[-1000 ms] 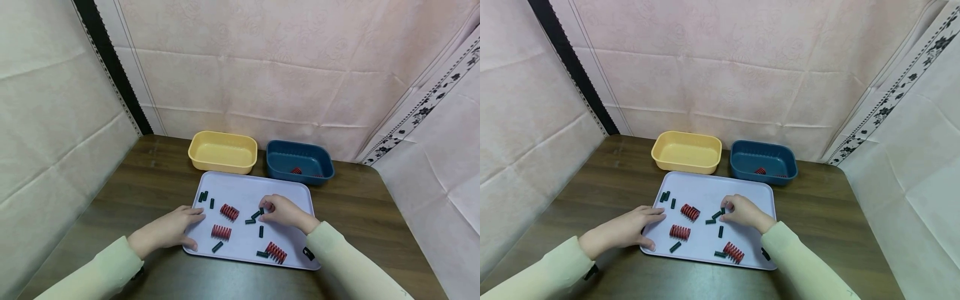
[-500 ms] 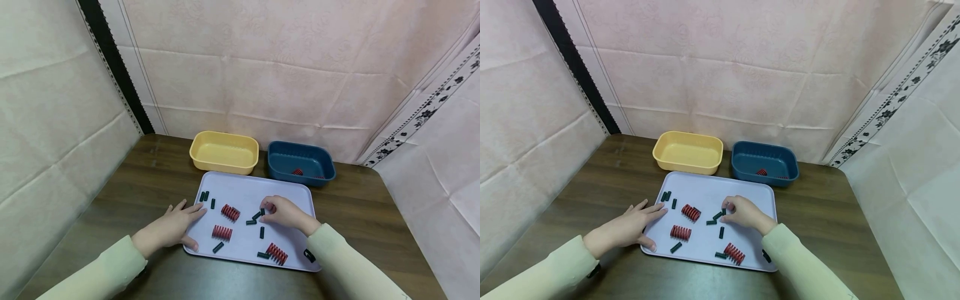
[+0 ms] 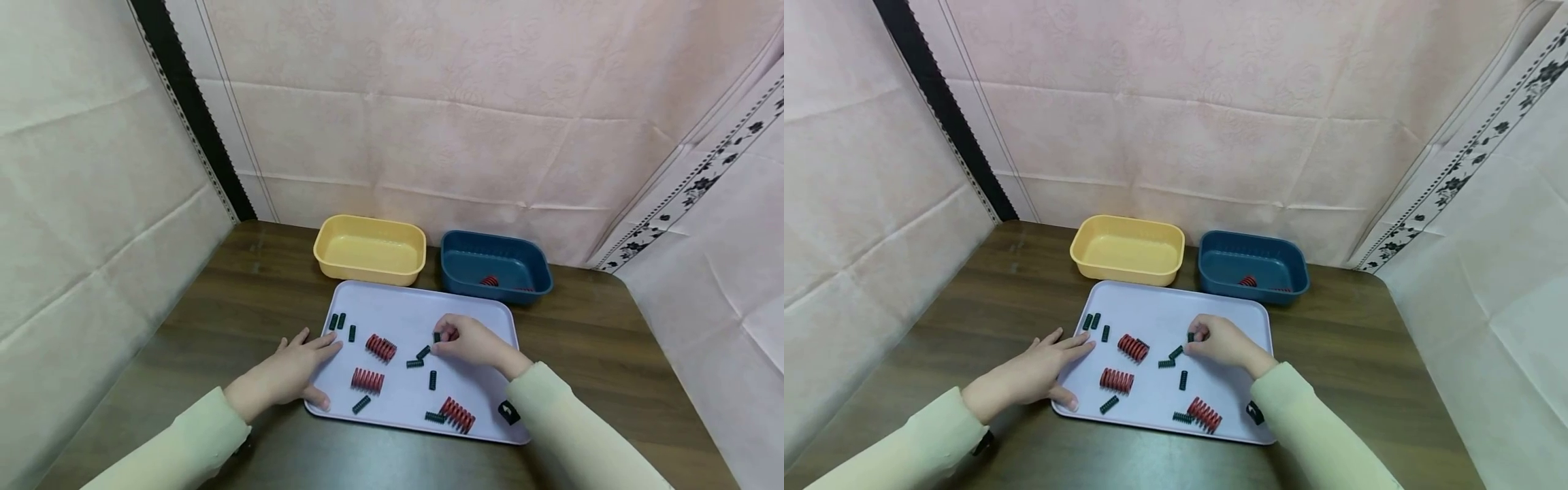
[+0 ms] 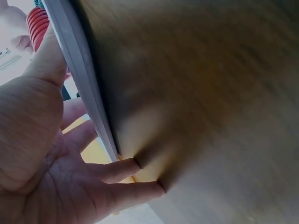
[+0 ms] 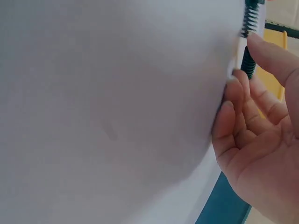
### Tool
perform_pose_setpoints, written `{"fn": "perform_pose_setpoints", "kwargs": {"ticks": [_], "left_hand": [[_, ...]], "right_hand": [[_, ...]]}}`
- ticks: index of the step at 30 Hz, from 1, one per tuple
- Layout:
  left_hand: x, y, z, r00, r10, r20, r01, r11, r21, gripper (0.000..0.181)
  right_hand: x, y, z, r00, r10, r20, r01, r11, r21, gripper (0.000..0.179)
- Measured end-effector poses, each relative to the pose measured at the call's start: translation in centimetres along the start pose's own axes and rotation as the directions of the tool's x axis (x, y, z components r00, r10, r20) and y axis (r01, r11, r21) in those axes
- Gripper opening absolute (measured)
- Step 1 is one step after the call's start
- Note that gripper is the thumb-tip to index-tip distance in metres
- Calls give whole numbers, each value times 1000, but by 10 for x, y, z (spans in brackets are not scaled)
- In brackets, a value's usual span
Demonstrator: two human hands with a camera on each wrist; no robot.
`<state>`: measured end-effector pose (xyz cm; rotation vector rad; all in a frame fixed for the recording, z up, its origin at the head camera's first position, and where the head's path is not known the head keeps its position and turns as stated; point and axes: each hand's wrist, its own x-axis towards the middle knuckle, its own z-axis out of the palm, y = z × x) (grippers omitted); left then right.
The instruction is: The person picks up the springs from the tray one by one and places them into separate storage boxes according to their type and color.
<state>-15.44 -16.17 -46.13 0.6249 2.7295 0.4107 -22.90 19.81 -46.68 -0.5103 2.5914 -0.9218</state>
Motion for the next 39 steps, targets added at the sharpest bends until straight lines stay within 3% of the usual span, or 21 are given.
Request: {"fn": "perform_pose_setpoints", "kwargs": {"ticks": [6,12,21,25,28,33,39], "left_hand": [[1,2,1,1000,-24,18,25,1000,-17,102],[2,4,0,999,-31,31,32,999,-31,104],[4,3,2,999,-29,32,29,999,-26,104],[3,3,4,1000,-17,18,17,1000,-24,103],[3,3,5,1000,-14,9,14,1000,-21,103],[3,1,6,1000,-19,6,19,1000,-15,103],[4,-1,5,999,-38,24,38,999,-22,105]], "right_hand": [[6,-5,-14,1000,6,-27,-4,998,61,28],[27,-28,-32,988,-16,-156,32,994,100,37],[76,-53,-25,921,81,-381,-6,981,194,39],[87,-57,-18,891,173,-421,-68,965,252,42],[92,-59,-15,880,206,-429,-89,957,277,44],[94,-60,-13,892,186,-412,-81,963,258,43],[85,-56,-12,927,68,-370,17,975,223,41]]}}
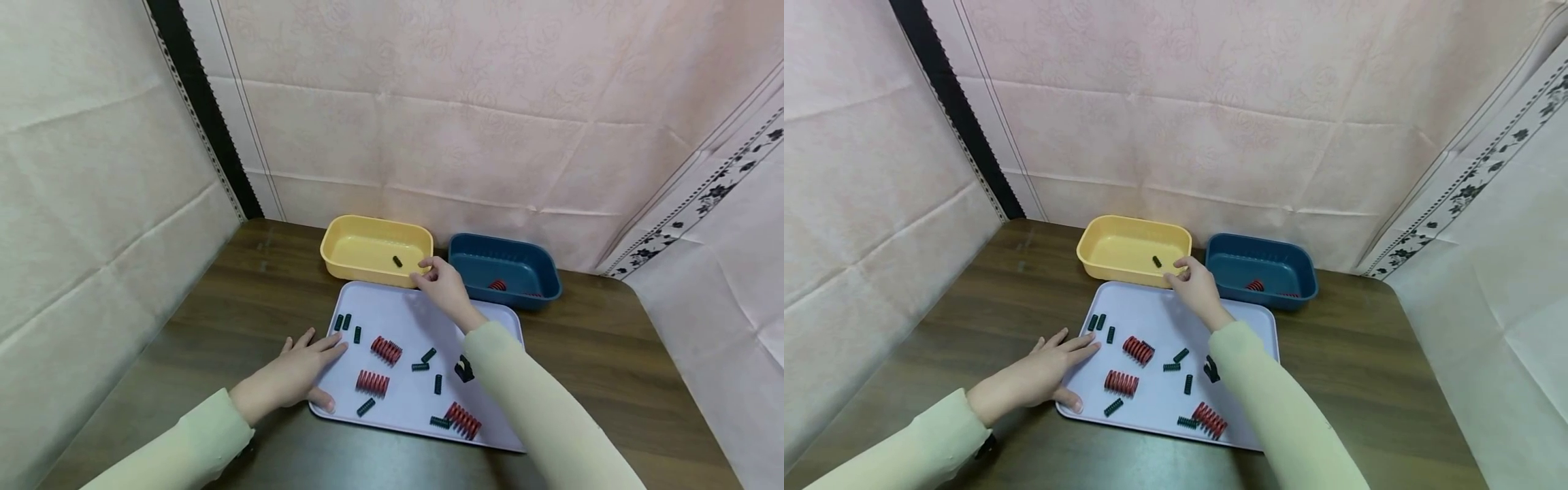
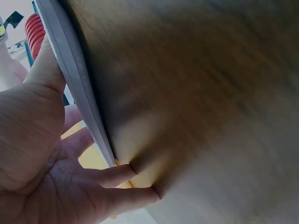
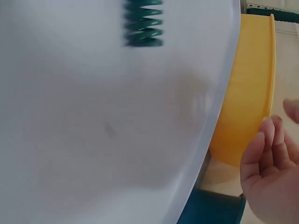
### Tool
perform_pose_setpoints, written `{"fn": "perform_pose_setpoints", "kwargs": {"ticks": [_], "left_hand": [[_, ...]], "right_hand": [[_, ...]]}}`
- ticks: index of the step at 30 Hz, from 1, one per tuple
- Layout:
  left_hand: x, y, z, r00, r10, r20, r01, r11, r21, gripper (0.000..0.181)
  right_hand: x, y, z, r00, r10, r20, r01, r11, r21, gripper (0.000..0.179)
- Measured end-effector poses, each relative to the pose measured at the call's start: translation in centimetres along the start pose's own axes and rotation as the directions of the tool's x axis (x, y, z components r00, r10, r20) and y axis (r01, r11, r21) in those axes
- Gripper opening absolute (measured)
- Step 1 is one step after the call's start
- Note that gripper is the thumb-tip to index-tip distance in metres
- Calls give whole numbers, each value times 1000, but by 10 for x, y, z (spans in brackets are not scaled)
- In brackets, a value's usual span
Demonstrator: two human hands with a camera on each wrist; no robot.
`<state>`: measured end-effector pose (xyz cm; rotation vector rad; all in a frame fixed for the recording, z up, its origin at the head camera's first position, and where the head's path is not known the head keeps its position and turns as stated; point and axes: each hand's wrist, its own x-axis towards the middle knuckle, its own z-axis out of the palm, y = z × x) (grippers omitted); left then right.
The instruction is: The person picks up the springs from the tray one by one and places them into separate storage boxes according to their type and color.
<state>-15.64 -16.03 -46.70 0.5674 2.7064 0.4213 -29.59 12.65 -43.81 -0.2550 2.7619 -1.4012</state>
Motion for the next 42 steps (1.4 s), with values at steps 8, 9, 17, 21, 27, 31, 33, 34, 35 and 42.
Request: {"fn": "perform_pose_setpoints", "kwargs": {"ticks": [8,9,17,21,27,31,33,34,35,42], "left_hand": [[0,2,-2,1000,2,7,-2,1000,-5,104],[-1,2,-2,1000,4,5,-4,1000,-6,104],[0,4,-3,1000,14,-1,-14,1000,-2,103],[1,5,-1,1000,15,5,-15,1000,3,104],[2,7,0,1000,21,11,-21,1000,-6,104],[2,6,0,1000,28,6,-28,1000,-4,104],[1,5,0,999,37,-4,-37,999,2,104],[1,5,0,999,38,-8,-38,999,5,104],[0,4,0,999,43,-13,-43,999,8,104],[-2,-2,1,998,52,-30,-52,999,13,104]], "right_hand": [[-27,14,-16,980,-39,197,44,999,-20,44],[-31,16,-17,972,-35,231,42,999,-27,45],[-60,28,-23,904,-66,423,114,990,-87,45],[-68,33,-23,886,-72,457,125,988,-87,37],[-78,41,-26,873,-62,483,122,988,-93,31],[-81,48,-27,869,-59,492,121,988,-94,28],[-81,52,-26,871,-52,488,109,990,-88,26],[-80,54,-25,872,-51,488,106,991,-85,24],[-80,56,-25,872,-49,487,104,991,-85,23],[-74,58,-18,869,-52,491,128,984,-122,15]]}}
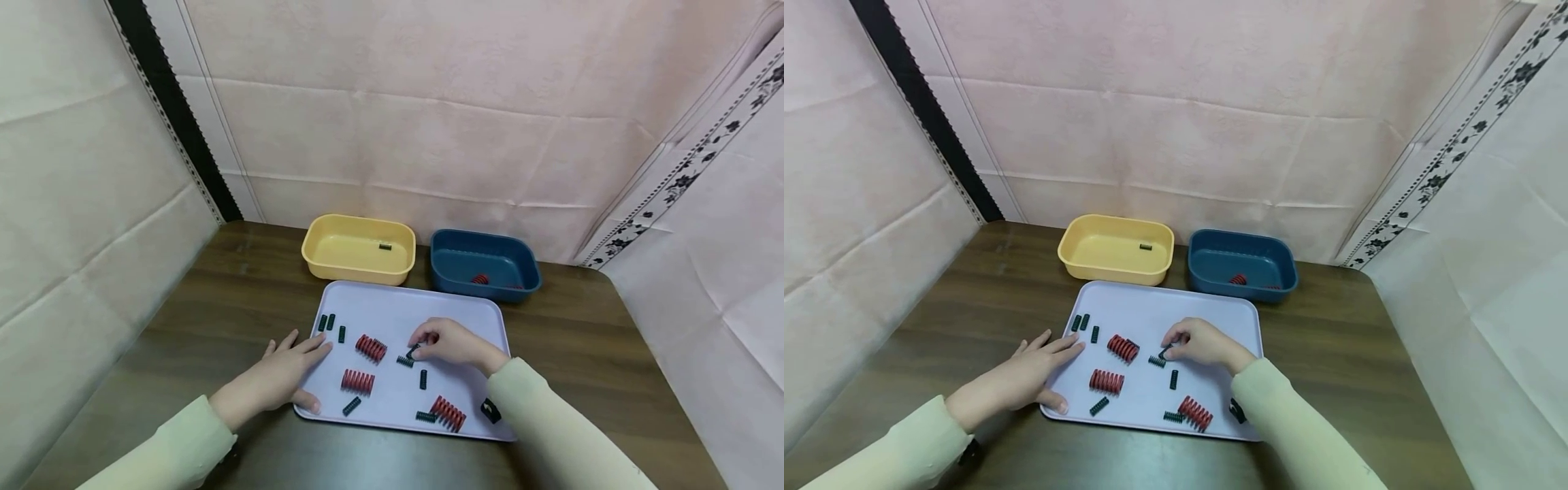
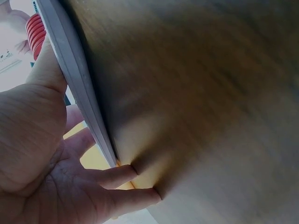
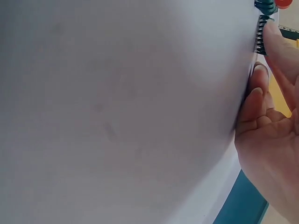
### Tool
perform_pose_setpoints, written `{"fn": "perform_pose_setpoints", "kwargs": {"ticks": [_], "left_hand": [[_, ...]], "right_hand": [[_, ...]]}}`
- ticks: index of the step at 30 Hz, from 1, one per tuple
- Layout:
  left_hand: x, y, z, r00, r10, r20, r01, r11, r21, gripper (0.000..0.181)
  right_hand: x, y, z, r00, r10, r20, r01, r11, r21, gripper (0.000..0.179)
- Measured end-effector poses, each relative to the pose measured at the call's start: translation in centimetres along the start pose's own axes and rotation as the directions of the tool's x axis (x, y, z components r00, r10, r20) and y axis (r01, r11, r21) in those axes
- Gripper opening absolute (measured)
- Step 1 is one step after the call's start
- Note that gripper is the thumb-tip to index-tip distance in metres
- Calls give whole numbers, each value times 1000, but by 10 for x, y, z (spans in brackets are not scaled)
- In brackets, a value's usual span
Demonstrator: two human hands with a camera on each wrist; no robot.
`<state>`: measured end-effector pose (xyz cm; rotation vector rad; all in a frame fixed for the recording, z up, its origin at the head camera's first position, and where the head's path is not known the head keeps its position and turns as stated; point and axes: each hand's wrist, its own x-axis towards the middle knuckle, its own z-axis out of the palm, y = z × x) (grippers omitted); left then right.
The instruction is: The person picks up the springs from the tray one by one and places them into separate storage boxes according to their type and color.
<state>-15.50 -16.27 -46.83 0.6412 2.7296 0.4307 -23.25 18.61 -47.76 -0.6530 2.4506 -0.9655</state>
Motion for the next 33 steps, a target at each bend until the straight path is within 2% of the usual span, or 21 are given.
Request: {"fn": "perform_pose_setpoints", "kwargs": {"ticks": [10,19,27,30,33], "left_hand": [[0,-1,1,1000,-8,7,8,1000,4,104],[1,0,-1,1000,-4,10,4,1000,12,104],[-1,1,-3,1000,11,-1,-11,1000,10,102],[-1,2,-3,1000,-7,11,7,1000,7,103],[0,2,-2,999,-30,23,30,1000,2,104]], "right_hand": [[2,-3,3,1000,-4,-12,4,1000,-2,5],[3,-3,-1,999,36,-25,-35,999,14,6],[11,-15,-11,997,78,-8,-78,997,3,14],[16,-22,-19,993,121,-15,-120,991,50,22],[25,-29,-25,984,171,-55,-158,970,185,31]]}}
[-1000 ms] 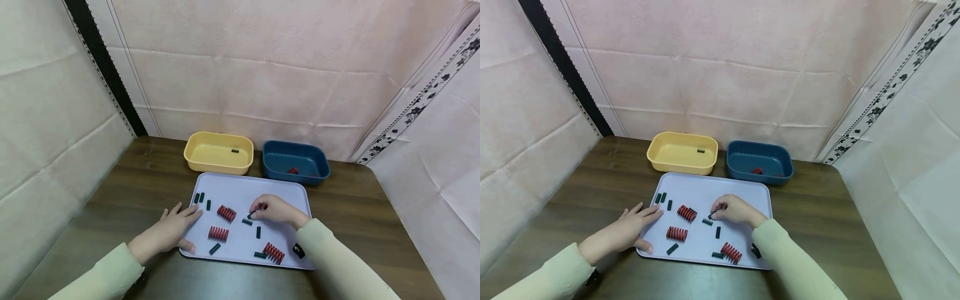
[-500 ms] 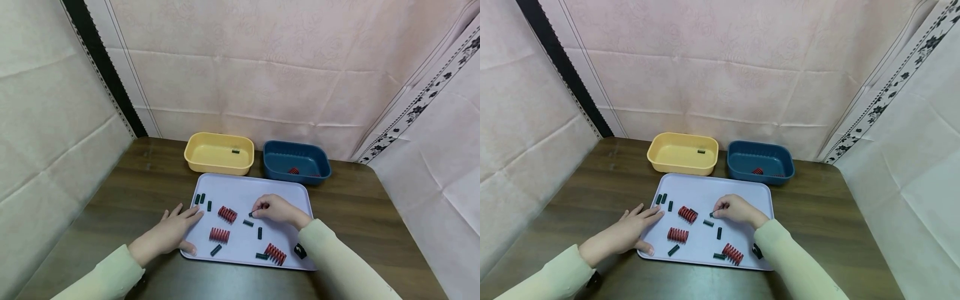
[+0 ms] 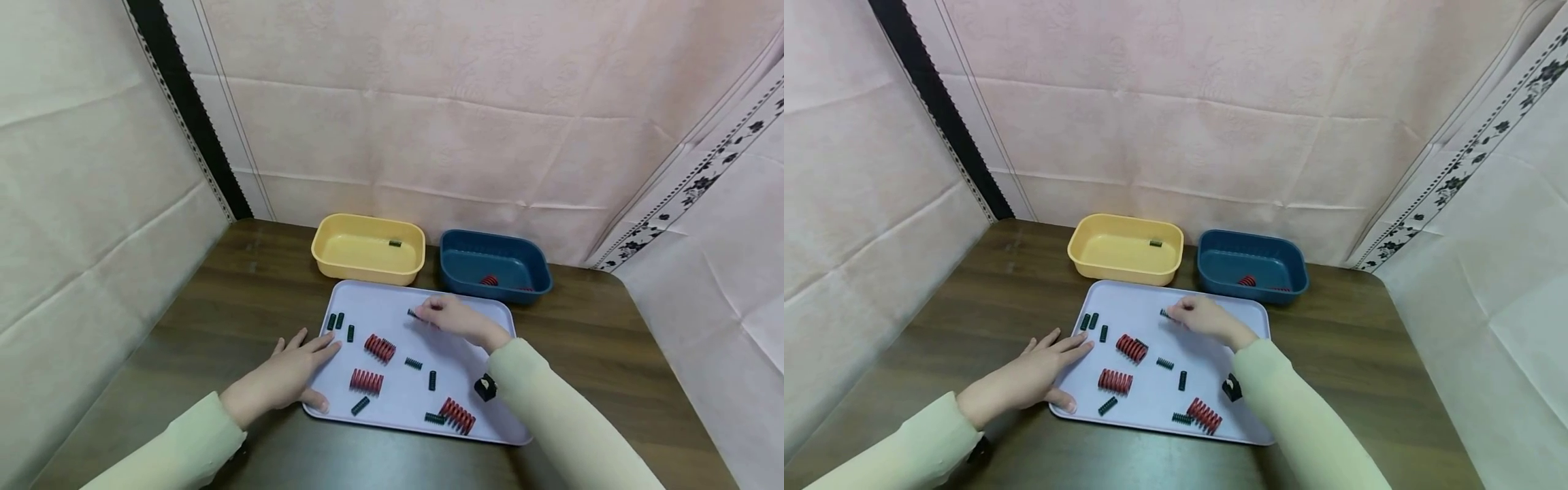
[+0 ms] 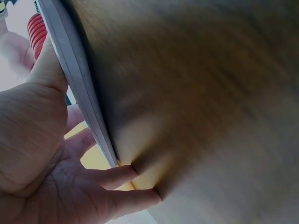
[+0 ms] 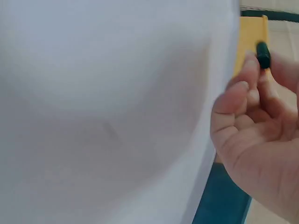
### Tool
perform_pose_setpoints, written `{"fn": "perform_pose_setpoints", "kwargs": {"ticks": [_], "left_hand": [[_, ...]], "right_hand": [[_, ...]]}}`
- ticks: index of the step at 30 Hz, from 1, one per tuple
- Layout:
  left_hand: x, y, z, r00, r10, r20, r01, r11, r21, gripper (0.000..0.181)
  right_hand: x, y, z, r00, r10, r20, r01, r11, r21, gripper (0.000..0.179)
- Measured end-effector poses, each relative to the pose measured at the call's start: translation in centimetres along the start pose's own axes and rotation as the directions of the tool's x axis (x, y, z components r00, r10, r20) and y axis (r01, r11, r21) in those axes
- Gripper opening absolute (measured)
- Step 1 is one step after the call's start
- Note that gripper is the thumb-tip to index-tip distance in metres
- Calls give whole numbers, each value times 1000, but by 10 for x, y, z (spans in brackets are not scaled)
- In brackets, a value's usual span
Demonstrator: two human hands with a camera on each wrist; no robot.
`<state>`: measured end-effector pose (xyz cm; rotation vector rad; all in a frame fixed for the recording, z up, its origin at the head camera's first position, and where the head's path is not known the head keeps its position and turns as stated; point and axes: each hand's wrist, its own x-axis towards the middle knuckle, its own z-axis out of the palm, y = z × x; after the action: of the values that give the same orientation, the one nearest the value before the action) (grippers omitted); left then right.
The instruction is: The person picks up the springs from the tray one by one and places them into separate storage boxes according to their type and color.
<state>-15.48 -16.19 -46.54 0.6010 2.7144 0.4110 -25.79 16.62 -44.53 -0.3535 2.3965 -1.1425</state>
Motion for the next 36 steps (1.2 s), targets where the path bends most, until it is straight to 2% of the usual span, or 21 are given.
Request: {"fn": "perform_pose_setpoints", "kwargs": {"ticks": [2,5,7,11,13,15,24,28,31,33,36], "left_hand": [[1,0,0,1000,-8,3,8,1000,-2,104],[2,0,0,1000,-12,8,12,1000,-6,104],[2,0,1,1000,-11,12,11,1000,-9,104],[3,-1,1,1000,-13,16,13,1000,-13,104],[3,-1,1,1000,-15,17,15,1000,-13,104],[2,-1,0,1000,-16,17,17,1000,-14,104],[1,1,0,1000,-16,14,16,1000,-14,105],[1,2,-1,1000,-13,15,14,1000,-9,104],[0,2,-1,1000,-14,15,14,1000,-5,104],[1,1,-1,1000,-15,17,15,1000,-8,104],[1,0,0,1000,-22,22,22,1000,-4,105]], "right_hand": [[6,-6,-3,998,46,-46,-40,992,123,39],[15,-15,-6,984,132,-119,-87,941,328,47],[22,-19,-8,971,187,-147,-101,883,458,50],[36,-24,-9,944,280,-171,-98,738,668,48],[42,-26,-8,934,310,-175,-95,690,718,45],[46,-28,-8,927,330,-177,-96,665,740,43],[56,-34,-5,910,370,-187,-104,640,761,42],[58,-34,-5,908,374,-188,-104,635,765,41],[57,-33,-5,915,358,-189,-96,645,759,41],[55,-33,-5,921,337,-195,-84,661,746,43],[51,-32,-4,932,299,-208,-68,704,706,49]]}}
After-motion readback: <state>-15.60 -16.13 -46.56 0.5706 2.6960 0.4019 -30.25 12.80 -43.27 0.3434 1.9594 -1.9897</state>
